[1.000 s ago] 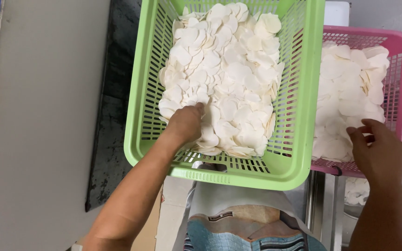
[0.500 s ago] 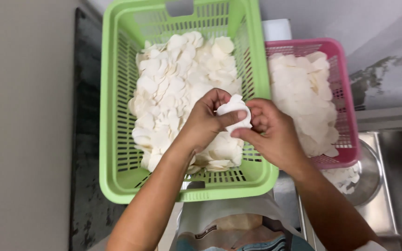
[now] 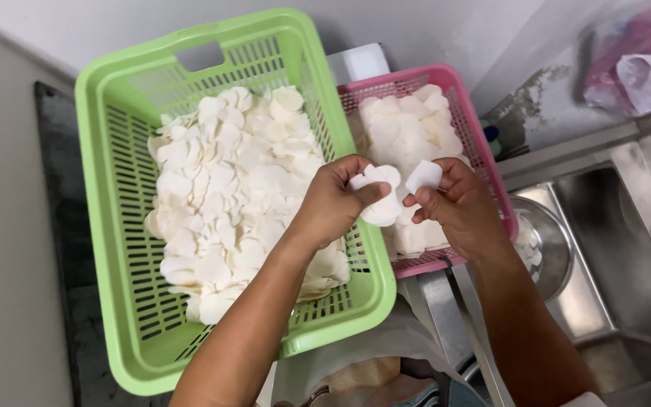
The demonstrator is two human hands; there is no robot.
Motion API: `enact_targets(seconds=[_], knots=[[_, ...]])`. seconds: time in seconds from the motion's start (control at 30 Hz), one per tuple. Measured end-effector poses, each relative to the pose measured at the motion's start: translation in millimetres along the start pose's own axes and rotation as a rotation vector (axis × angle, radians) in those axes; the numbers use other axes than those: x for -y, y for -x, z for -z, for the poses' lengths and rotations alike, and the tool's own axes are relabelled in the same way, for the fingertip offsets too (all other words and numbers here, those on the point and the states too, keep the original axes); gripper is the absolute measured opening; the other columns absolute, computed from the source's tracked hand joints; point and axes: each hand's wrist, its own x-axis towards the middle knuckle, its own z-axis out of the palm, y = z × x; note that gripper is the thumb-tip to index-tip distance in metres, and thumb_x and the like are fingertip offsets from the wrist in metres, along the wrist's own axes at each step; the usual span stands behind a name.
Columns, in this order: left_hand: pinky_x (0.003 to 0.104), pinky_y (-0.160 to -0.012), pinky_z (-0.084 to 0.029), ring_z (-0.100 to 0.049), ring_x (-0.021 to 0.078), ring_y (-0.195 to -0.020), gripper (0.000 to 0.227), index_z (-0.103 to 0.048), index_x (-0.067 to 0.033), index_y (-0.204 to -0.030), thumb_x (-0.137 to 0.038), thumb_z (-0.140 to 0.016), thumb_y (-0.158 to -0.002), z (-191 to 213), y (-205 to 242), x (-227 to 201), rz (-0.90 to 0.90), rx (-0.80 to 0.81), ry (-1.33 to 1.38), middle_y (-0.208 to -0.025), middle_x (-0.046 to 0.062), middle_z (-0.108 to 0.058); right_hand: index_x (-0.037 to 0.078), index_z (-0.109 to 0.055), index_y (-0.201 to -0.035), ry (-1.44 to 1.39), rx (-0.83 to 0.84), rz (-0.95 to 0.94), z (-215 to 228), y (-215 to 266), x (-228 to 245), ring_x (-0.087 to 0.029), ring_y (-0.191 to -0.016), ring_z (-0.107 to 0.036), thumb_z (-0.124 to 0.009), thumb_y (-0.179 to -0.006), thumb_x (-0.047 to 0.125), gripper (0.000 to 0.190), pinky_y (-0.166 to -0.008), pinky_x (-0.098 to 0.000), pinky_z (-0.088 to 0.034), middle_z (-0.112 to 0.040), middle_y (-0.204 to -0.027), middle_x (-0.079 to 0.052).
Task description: The person separates thin vegetable slices by hand to prevent them from sticking together and then fries them in a deep fryer, stirring with a wooden paddle and a skimmer.
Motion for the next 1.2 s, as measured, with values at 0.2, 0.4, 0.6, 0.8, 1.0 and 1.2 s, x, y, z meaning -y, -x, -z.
enact_targets(seconds=[0.2,0.4,0.6,0.8,1.0,1.2], knots=[[0.026,-0.056,-0.048,-0.062,0.0152,-0.059,0.015,-0.077,-0.0097,-0.094,-0.015,-0.081,-0.081,-27,-18,3,0.053,0.080,-0.344,-0.064,0.007,-0.067,-0.007,-0.061,-0.122,0.119,-0.028,0.072,19,-4,-4,-0.012,-0.067,-0.066,-0.079,-0.089,0.004,0.039,-0.051,-0.0203,-0.060,-0.063,-0.080,-0.010],[0.026,-0.052,-0.047,-0.060,0.0151,-0.054,0.013,-0.077,-0.0118,-0.096,-0.018,-0.074,-0.085,-47,-34,25,0.084,0.141,-0.436,-0.060,0.006,-0.064,-0.003,-0.069,-0.107,0.268,-0.092,0.083,30,1,12,-0.009,-0.050,-0.059,-0.077,-0.091,0.007,0.021,-0.046,-0.0195,-0.049,-0.058,-0.060,-0.007],[0.043,-0.074,-0.059,-0.076,0.0379,-0.085,0.024,-0.077,-0.0099,-0.104,-0.024,-0.070,-0.086,-80,-29,-14,0.121,0.315,-0.697,-0.080,0.019,-0.076,-0.003,-0.072,-0.112,0.316,-0.156,0.092,53,23,13,-0.010,-0.056,-0.064,-0.076,-0.093,0.008,0.023,-0.055,-0.0230,-0.056,-0.065,-0.064,-0.011],[0.048,-0.091,-0.057,-0.073,0.0386,-0.109,0.031,-0.077,-0.0093,-0.113,-0.024,-0.067,-0.088,-109,-37,1,0.169,0.475,-0.661,-0.104,0.020,-0.077,0.000,-0.065,-0.113,0.215,-0.513,0.023,79,61,22,-0.008,-0.061,-0.061,-0.069,-0.099,0.011,0.018,-0.055,-0.0211,-0.052,-0.064,-0.077,-0.008],[0.028,-0.060,-0.040,-0.050,0.0104,-0.066,0.017,-0.070,-0.0133,-0.086,-0.024,-0.071,-0.099,-113,-51,15,0.314,0.453,-0.484,-0.074,-0.003,-0.063,0.012,-0.071,-0.103,0.767,-0.863,-0.348,157,106,20,-0.018,-0.092,-0.066,-0.078,-0.100,0.027,0.017,-0.078,-0.0347,-0.050,-0.074,-0.104,-0.006],[0.043,-0.082,-0.056,-0.071,0.0304,-0.094,0.027,-0.076,-0.0011,-0.105,-0.024,-0.070,-0.092,-113,-49,36,0.160,0.511,-0.495,-0.101,0.020,-0.076,0.004,-0.065,-0.120,0.321,-0.538,-0.152,133,96,15,-0.012,-0.061,-0.056,-0.065,-0.102,0.012,0.020,-0.051,-0.0249,-0.048,-0.058,-0.076,-0.007]])
